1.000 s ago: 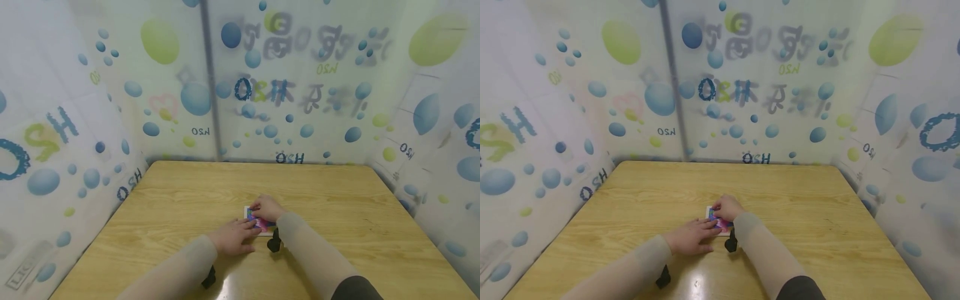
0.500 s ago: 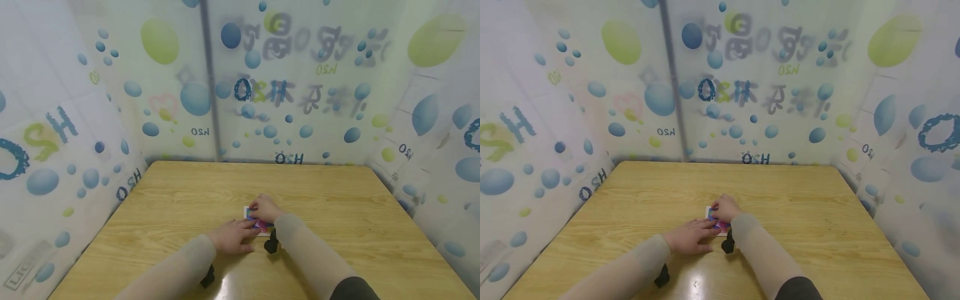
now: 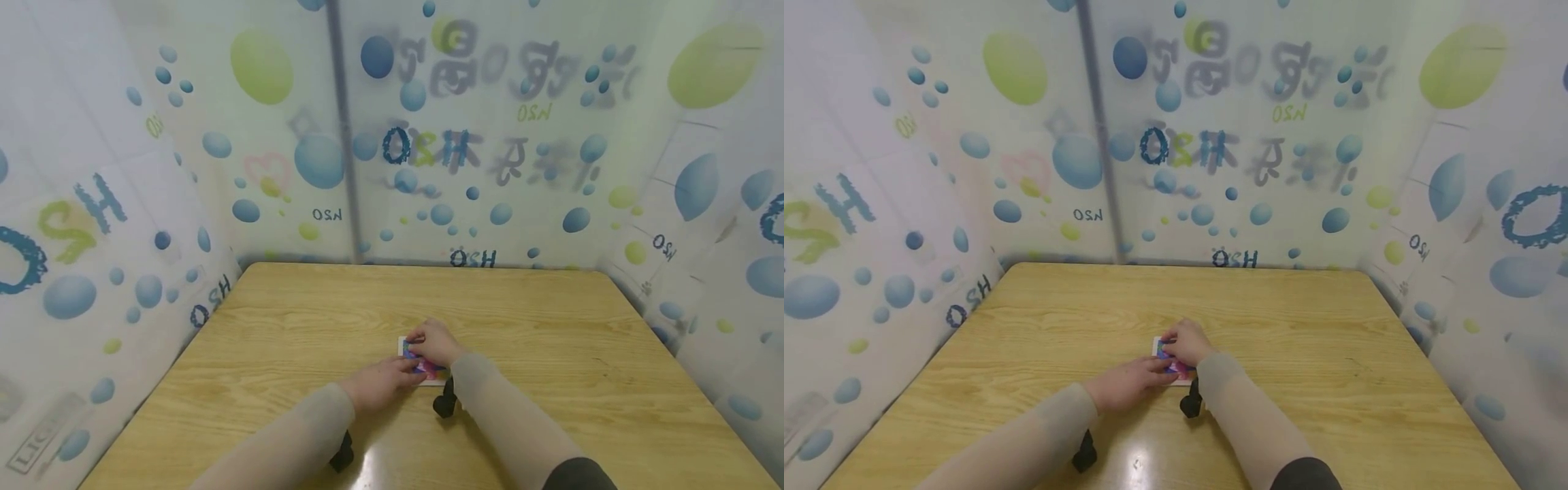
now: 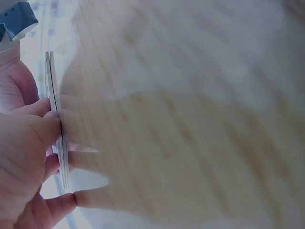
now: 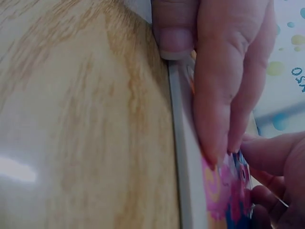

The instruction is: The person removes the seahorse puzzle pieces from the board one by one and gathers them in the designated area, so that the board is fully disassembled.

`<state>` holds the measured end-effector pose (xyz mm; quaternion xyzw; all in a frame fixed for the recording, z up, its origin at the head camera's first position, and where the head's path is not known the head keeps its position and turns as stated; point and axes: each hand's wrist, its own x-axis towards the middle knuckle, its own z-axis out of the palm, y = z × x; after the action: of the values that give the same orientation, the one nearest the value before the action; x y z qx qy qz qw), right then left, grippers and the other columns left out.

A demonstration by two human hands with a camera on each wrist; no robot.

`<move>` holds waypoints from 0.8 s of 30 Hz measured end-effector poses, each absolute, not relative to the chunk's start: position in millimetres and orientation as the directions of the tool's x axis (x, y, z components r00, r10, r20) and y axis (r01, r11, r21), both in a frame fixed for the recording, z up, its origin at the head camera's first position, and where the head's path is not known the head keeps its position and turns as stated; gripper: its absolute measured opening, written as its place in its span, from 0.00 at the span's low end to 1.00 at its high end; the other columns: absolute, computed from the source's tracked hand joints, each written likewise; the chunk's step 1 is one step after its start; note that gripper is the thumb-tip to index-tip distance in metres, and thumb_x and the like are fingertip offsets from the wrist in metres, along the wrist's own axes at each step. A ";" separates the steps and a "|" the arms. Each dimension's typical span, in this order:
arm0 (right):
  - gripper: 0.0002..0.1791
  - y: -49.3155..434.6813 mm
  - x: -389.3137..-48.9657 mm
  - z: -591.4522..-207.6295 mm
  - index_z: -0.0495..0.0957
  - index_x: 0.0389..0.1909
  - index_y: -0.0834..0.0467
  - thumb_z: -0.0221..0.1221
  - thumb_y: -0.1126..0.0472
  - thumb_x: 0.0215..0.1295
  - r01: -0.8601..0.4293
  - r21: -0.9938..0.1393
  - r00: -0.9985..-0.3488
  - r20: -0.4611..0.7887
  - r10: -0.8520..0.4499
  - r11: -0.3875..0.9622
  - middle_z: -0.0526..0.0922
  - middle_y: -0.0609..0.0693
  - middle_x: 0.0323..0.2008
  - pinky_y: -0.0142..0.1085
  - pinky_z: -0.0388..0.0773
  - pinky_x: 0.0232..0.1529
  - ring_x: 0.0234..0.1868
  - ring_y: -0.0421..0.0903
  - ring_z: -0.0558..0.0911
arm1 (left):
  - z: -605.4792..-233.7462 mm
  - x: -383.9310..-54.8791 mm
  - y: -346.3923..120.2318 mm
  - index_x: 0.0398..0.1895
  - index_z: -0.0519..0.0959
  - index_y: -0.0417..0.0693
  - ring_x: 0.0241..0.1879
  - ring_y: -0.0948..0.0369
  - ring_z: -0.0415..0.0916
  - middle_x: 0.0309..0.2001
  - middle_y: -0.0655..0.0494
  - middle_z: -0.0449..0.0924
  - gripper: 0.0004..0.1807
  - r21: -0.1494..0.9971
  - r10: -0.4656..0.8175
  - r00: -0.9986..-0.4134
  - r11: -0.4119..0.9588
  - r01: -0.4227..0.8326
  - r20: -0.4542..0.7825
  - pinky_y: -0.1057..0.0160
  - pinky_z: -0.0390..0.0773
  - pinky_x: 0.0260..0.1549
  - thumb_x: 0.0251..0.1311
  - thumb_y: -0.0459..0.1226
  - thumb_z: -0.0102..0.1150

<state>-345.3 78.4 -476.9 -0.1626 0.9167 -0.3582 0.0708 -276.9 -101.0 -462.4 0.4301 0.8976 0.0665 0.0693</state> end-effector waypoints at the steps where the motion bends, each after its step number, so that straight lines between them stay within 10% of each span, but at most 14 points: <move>1: 0.07 78.5 -345.3 -476.6 0.85 0.39 0.54 0.65 0.62 0.60 -0.246 -0.682 -0.937 -0.014 -0.348 0.689 0.74 0.49 0.41 0.46 0.72 0.51 0.47 0.49 0.71 | -462.1 -276.9 -100.9 0.69 0.66 0.57 0.70 0.52 0.57 0.72 0.52 0.57 0.23 0.178 0.781 -0.620 0.621 0.763 -0.068 0.53 0.62 0.66 0.73 0.38 0.44; 12: 0.06 78.1 -345.3 -473.3 0.85 0.39 0.55 0.64 0.62 0.60 -0.245 -0.679 -0.937 -0.019 -0.350 0.692 0.74 0.48 0.41 0.46 0.71 0.52 0.47 0.48 0.71 | -463.4 -277.9 -101.8 0.70 0.65 0.56 0.71 0.52 0.55 0.73 0.50 0.56 0.27 0.177 0.783 -0.617 0.621 0.764 -0.083 0.54 0.59 0.68 0.70 0.50 0.49; 24: 0.08 72.2 -346.9 -465.5 0.83 0.41 0.56 0.62 0.63 0.61 -0.155 -0.681 -0.937 -0.128 -0.324 0.716 0.72 0.50 0.45 0.45 0.69 0.52 0.48 0.49 0.69 | -460.6 -279.8 -101.0 0.68 0.67 0.54 0.70 0.53 0.57 0.71 0.51 0.61 0.23 0.105 0.825 -0.565 0.565 0.819 -0.032 0.55 0.61 0.67 0.71 0.35 0.46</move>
<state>-346.9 72.2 -465.5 -0.1304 0.9184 -0.3536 0.1201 -279.8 -101.0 -460.6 0.4649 0.8837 0.0391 0.0385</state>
